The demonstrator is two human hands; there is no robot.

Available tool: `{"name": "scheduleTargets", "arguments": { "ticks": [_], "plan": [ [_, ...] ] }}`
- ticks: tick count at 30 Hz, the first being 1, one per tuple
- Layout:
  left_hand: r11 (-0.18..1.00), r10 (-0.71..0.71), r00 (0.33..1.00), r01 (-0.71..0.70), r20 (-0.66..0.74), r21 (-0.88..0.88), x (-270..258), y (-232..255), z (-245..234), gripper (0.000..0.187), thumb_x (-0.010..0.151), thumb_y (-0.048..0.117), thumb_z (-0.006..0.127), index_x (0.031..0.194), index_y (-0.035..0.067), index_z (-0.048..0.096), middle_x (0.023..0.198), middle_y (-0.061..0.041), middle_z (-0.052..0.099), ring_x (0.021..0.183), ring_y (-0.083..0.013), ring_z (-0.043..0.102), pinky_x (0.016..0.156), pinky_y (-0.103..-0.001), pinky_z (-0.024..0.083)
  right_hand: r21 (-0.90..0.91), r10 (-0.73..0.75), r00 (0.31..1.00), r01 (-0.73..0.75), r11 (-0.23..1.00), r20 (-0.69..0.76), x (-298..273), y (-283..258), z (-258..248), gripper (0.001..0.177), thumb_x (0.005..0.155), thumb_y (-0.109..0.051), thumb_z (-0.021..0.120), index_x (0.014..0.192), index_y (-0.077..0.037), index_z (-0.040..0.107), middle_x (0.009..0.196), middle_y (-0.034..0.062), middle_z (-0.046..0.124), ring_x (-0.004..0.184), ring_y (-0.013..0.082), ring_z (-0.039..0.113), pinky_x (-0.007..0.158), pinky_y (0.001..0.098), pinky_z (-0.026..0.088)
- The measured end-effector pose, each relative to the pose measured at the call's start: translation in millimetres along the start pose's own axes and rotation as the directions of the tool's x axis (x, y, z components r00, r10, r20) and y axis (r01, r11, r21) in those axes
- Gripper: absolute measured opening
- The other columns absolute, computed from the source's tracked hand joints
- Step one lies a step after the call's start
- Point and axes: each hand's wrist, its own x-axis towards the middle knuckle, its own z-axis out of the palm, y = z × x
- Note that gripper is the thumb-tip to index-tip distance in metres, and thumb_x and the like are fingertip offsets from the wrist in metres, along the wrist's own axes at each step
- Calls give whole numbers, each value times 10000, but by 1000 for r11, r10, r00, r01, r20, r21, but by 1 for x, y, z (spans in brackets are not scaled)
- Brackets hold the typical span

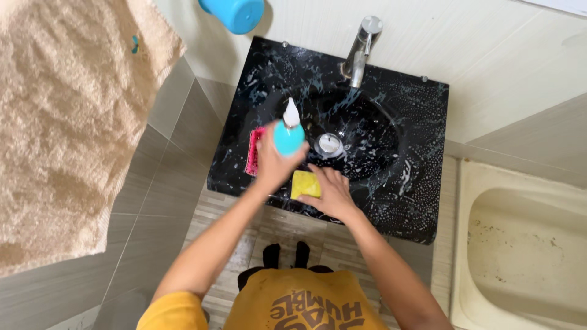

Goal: The person cleans a black marble sink and the adjacent wall tiles using a sponge and a small pink brush, applying cleaning liquid from a blue bottle and scrubbing the surfaces by hand.

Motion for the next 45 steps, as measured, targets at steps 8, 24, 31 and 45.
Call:
{"name": "scheduleTargets", "arguments": {
  "ticks": [8, 24, 31, 45],
  "plan": [
    [990, -55, 996, 45, 73, 133, 132, -89, 29, 754, 719, 353, 956, 1317, 114, 564, 1160, -169, 705, 1093, -378, 641, 935, -479, 486, 424, 275, 942, -332, 843, 190, 32, 74, -2, 446, 909, -353, 795, 1209, -47, 675, 1171, 201, 757, 936, 251, 741, 837, 386, 576],
    [990, -58, 989, 75, 139, -122, 236, -140, 101, 984, 714, 211, 922, 1494, 20, 353, 1299, -202, 611, 1170, -353, 623, 1001, -445, 495, 889, 341, 911, -56, -455, 232, 113, 130, -49, 507, 798, -90, 477, 1297, -178, 481, 1380, 230, 591, 1228, 358, 646, 907, 516, 613],
    [990, 78, 997, -79, 7, 113, 164, -86, 121, 385, 885, 260, 880, 1152, 74, 675, 1032, -125, 687, 925, -271, 669, 841, -413, 567, 776, 147, 984, 18, -630, 96, 157, 155, -45, 471, 1104, -484, 447, 1396, -123, 526, 1409, 269, 579, 1167, 353, 611, 872, 502, 530],
    [697, 632, 664, -712, 400, 81, 245, 11, 159, 378, 902, 94, 683, 1280, 98, 696, 952, -75, 660, 925, -280, 677, 737, -397, 582, 722, 272, 931, 15, -692, 241, 200, 141, -51, 733, 963, -614, 471, 1342, 6, 572, 1276, 192, 662, 1136, 346, 633, 876, 459, 548]
  ]
}}
